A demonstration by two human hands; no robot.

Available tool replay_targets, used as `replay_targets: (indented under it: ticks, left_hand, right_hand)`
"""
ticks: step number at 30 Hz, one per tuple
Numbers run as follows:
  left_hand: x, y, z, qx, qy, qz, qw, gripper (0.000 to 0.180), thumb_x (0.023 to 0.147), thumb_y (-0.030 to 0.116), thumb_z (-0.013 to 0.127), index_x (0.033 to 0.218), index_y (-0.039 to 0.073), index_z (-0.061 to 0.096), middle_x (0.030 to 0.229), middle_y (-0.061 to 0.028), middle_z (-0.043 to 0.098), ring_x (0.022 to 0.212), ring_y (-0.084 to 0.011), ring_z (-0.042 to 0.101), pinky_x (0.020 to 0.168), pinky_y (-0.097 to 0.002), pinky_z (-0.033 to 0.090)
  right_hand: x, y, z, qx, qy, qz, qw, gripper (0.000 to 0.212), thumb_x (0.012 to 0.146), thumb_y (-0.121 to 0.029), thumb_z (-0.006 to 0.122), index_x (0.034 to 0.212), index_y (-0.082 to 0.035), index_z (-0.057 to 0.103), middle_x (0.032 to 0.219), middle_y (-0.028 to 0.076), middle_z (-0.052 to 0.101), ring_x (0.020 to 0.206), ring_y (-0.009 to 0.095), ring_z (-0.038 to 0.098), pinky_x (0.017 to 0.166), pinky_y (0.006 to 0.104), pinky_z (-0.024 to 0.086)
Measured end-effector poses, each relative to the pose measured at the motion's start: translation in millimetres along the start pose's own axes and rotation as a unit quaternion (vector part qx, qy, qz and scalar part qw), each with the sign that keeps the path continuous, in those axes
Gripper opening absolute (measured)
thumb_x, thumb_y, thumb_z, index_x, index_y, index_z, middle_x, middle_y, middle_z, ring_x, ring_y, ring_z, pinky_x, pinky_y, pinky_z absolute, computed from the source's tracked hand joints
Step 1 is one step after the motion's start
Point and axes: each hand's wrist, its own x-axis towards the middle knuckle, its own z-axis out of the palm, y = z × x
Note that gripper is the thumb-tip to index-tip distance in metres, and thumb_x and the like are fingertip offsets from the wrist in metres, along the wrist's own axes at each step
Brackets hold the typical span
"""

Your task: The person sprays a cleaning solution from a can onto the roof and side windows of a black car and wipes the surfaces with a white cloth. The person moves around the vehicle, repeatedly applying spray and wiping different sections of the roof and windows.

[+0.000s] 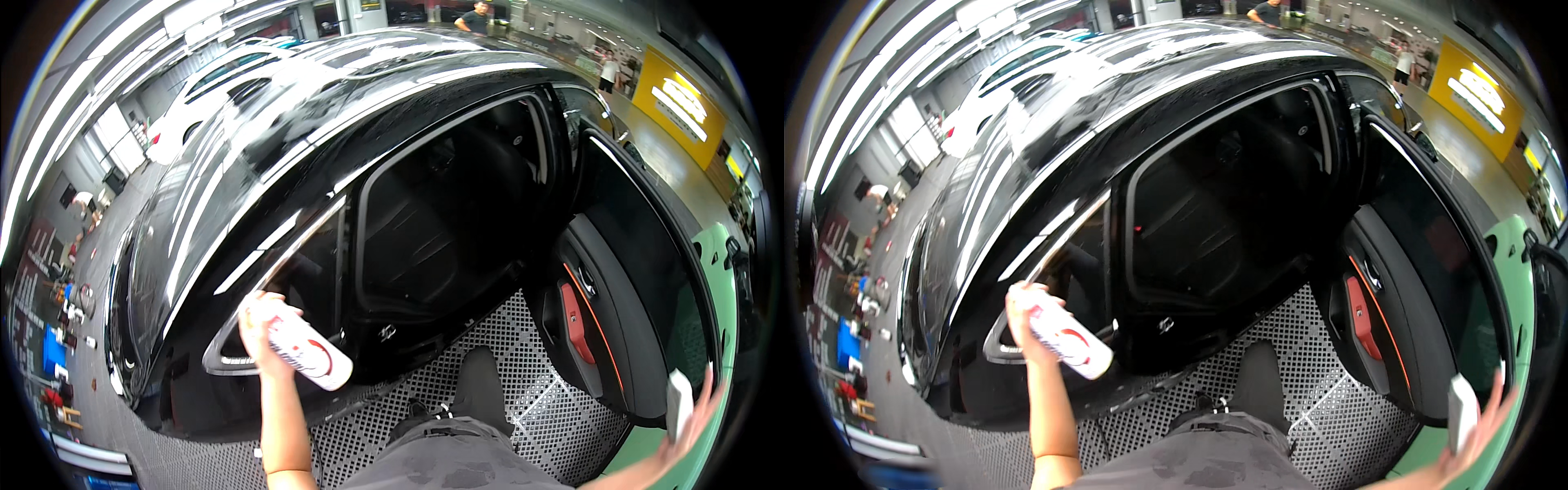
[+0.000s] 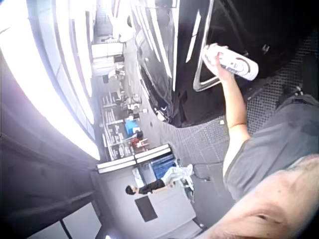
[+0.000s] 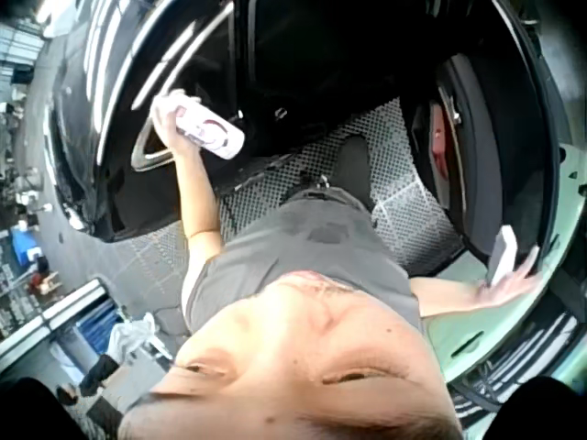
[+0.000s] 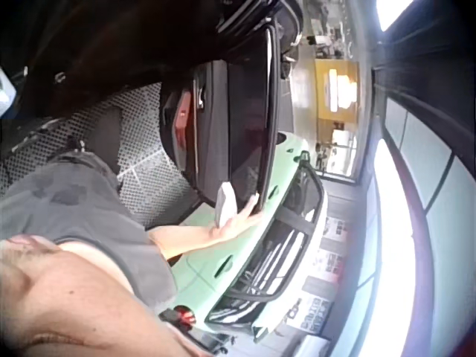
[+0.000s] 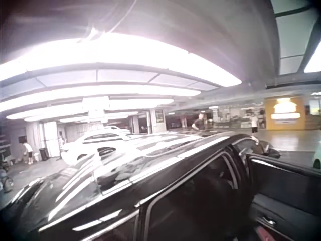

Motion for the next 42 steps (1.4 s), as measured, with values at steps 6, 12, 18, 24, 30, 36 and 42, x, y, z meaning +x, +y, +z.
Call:
replay_targets:
  ticks: [6,12,18,24,30,36,42]
  left_hand:
    - [-128.6,-46.2,-60.6,0.015,0.056,-0.106,0.993,0.042,0.090,0.007,0.069,0.129,0.003,0.055,0.106,-0.0130,0.066,0.083,-0.0242,0.071,0.079,-0.0375,0.061]
    - [-233.9,-39.5,-120.7,-0.022,0.102,-0.222,0.969,0.035,0.096,0.019,0.068,0.126,0.005,0.057,0.096,-0.0085,0.065,0.078,-0.0193,0.067,0.073,-0.0338,0.059]
    - [-325.7,19.4,-229.2,0.088,0.134,-0.252,0.954,0.043,0.091,0.020,0.071,0.128,0.003,0.056,0.092,-0.0093,0.064,0.074,-0.0226,0.067,0.070,-0.0367,0.059]
    - [-371.9,86.9,-364.1,0.132,0.164,-0.198,0.957,0.042,0.092,0.021,0.066,0.128,0.002,0.059,0.109,-0.0054,0.063,0.087,-0.0181,0.064,0.077,-0.0345,0.055]
    - [-407.5,142.6,-406.2,0.142,0.228,-0.282,0.921,0.025,0.098,0.028,0.050,0.088,0.007,0.060,0.084,-0.0086,0.062,0.075,-0.0201,0.061,0.067,-0.0352,0.052]
    - [-468.1,173.2,-428.3,0.162,0.428,-0.245,0.855,0.023,0.095,0.030,0.054,0.087,0.010,0.059,0.082,-0.0079,0.062,0.071,-0.0228,0.062,0.063,-0.0370,0.054]
    - [-515.9,148.2,-455.0,0.165,0.494,-0.236,0.820,0.019,0.095,0.031,0.058,0.086,0.013,0.057,0.080,-0.0048,0.060,0.071,-0.0219,0.061,0.066,-0.0379,0.054]
  right_hand:
    - [-82.6,11.3,-197.9,-0.119,0.187,0.163,0.961,0.099,0.086,-0.055,0.066,0.165,-0.020,0.018,0.167,0.013,0.029,0.149,0.040,0.034,0.117,0.0575,0.037]
    - [-87.0,74.2,-251.1,-0.136,0.017,0.182,0.974,0.094,0.085,-0.026,0.070,0.166,-0.023,0.022,0.167,0.025,0.022,0.151,0.031,0.030,0.121,0.0438,0.026]
    - [-33.6,48.2,-227.0,-0.183,-0.035,0.146,0.972,0.098,0.085,-0.025,0.070,0.166,-0.019,0.016,0.167,0.025,0.021,0.149,0.034,0.033,0.120,0.0460,0.030]
    - [-25.8,13.4,-129.3,-0.113,-0.057,0.282,0.951,0.103,0.084,-0.020,0.076,0.166,-0.019,0.014,0.158,0.023,0.038,0.136,0.029,0.049,0.110,0.0443,0.041]
    - [-36.8,-25.8,-113.5,-0.081,0.015,0.269,0.960,0.107,0.088,-0.024,0.077,0.166,-0.018,0.004,0.135,0.025,0.059,0.117,0.031,0.062,0.101,0.0507,0.047]
    - [29.1,19.1,-169.0,-0.335,0.019,0.156,0.929,0.121,0.068,-0.020,0.080,0.164,-0.005,0.008,0.161,0.029,0.031,0.142,0.039,0.044,0.112,0.0372,0.040]
    - [84.3,81.1,-278.3,-0.237,-0.078,0.261,0.933,0.113,0.070,-0.009,0.070,0.165,-0.007,0.009,0.093,0.010,0.069,0.081,0.022,0.063,0.080,0.0360,0.050]
